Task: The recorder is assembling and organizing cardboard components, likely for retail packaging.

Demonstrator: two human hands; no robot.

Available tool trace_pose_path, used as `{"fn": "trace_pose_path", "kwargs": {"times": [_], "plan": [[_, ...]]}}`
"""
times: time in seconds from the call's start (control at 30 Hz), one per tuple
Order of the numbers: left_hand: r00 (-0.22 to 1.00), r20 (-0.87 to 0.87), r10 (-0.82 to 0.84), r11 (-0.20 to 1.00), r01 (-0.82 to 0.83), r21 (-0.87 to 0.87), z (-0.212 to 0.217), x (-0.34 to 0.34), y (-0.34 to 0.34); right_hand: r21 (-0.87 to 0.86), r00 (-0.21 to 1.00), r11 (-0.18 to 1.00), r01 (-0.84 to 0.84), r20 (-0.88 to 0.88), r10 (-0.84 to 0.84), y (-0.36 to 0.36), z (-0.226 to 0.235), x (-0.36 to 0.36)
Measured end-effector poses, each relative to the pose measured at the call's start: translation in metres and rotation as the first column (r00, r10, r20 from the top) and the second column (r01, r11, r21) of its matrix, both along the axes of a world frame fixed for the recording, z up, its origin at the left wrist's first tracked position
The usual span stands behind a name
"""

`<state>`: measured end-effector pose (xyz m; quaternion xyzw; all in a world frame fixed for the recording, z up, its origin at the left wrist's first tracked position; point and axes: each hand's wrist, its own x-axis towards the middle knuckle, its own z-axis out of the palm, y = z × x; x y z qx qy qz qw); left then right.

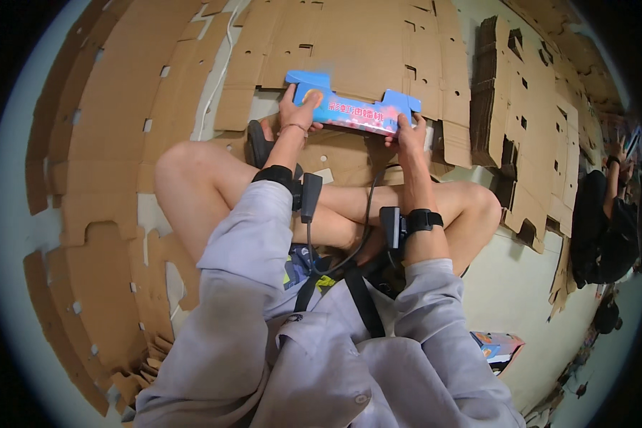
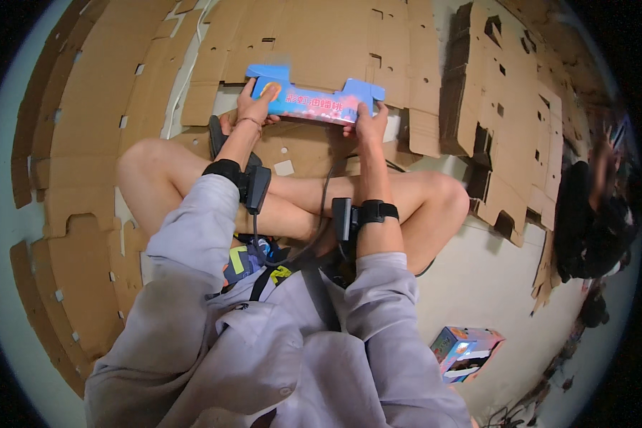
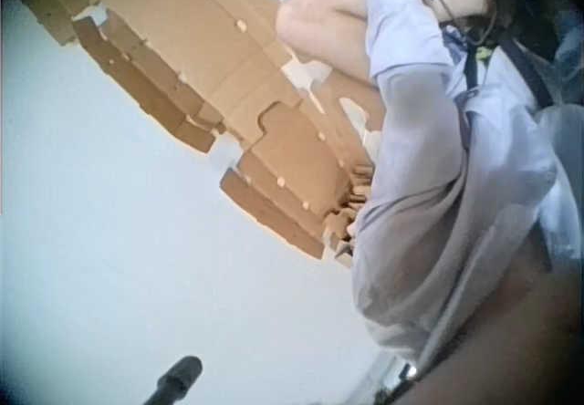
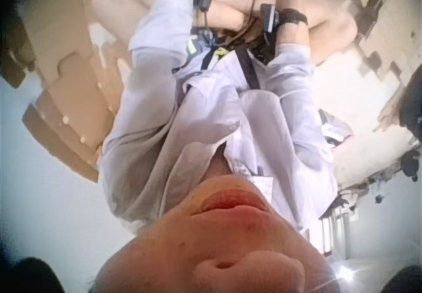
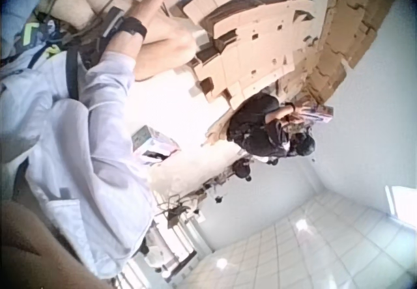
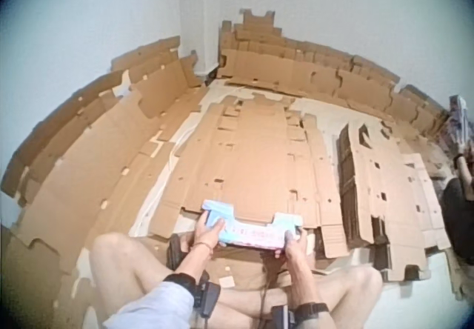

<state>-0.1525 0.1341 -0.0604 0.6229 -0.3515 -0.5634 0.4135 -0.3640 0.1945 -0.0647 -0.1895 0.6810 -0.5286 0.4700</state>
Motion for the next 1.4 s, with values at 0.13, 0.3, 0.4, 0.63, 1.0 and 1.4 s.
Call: {"fn": "trace_pose_path", "kwargs": {"times": [0.13, 0.3, 0.4, 0.63, 1.0, 1.4], "plan": [[0.998, -0.027, -0.05, 0.999, 0.05, 0.018, 0.001, 0.006, -0.001, -0.039, 0.998, 0.999, 0.016, 0.066, -0.014, 0.001, 0.001, -0.001], [0.996, -0.087, -0.036, 0.998, 0.041, 0.057, -0.001, 0.005, 0.0, -0.026, 0.989, 1.0, 0.012, 0.15, -0.008, 0.002, 0.003, -0.001], [0.998, 0.047, -0.04, 0.994, 0.044, -0.096, -0.009, 0.002, -0.001, -0.02, 1.0, 0.999, 0.027, 0.016, -0.027, 0.002, 0.002, 0.003], [0.989, 0.145, -0.017, 0.998, 0.026, -0.062, -0.004, 0.002, -0.001, 0.018, 0.993, 0.999, 0.041, 0.111, -0.043, -0.003, 0.0, 0.002], [0.994, 0.092, 0.063, 0.984, -0.046, -0.172, -0.009, 0.006, -0.017, 0.031, 0.998, 0.998, -0.06, -0.035, 0.061, 0.003, 0.02, 0.006], [0.957, -0.262, 0.122, 0.893, -0.221, -0.392, 0.11, 0.066, -0.012, -0.237, 0.849, 0.905, 0.354, 0.486, -0.205, 0.021, 0.021, -0.032]]}}
